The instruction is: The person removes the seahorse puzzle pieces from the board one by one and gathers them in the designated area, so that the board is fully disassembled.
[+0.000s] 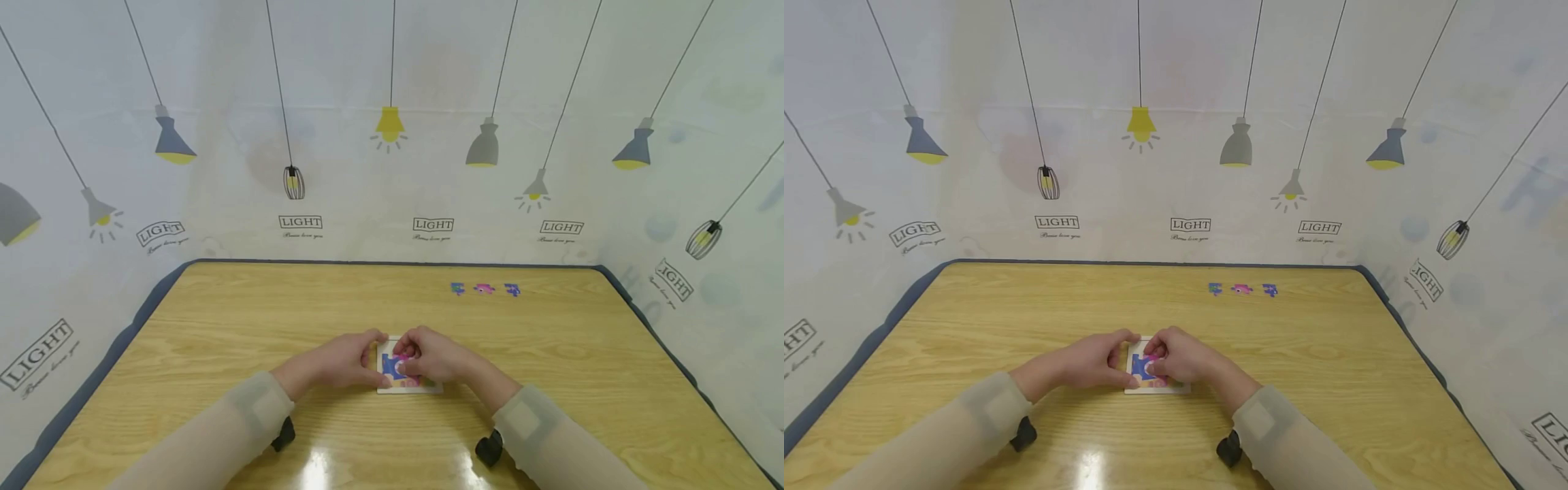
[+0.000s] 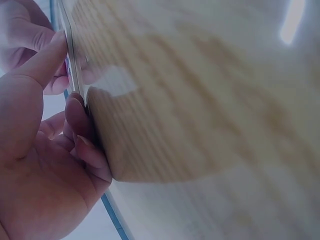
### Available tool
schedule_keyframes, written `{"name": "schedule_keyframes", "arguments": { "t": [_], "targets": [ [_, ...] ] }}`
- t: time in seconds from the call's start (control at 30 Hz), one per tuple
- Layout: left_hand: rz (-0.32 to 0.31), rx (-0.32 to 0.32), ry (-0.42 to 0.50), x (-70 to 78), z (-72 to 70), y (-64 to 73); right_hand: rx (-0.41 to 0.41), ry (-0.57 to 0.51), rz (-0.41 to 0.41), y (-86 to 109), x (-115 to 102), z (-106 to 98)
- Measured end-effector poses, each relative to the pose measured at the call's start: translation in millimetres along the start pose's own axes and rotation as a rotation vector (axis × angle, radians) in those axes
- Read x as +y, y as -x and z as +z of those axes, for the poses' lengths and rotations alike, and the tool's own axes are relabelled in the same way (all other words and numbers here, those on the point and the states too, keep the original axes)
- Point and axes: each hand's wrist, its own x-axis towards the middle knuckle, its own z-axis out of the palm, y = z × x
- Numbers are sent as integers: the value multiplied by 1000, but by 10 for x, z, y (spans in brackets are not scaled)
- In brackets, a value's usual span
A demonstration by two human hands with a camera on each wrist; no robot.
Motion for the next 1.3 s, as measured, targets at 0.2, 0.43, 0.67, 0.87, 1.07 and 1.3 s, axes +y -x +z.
{"name": "schedule_keyframes", "arguments": {
  "t": [0.2,0.43,0.67,0.87,1.07,1.3],
  "targets": [
    [-1,4,2,12,1,-6,5,25,-4,10,-4,-1],
    [-10,1,-2,25,-7,-9,-8,2,-10,24,-10,-2],
    [-19,-3,11,33,-11,-3,-21,-31,-9,12,-31,-4],
    [-26,2,25,32,-8,6,-21,-18,-30,10,-21,-5],
    [-21,6,24,22,-4,6,-28,-13,-46,16,8,-12],
    [-18,5,17,10,-3,5,-58,10,-46,7,19,-25]
  ]
}}
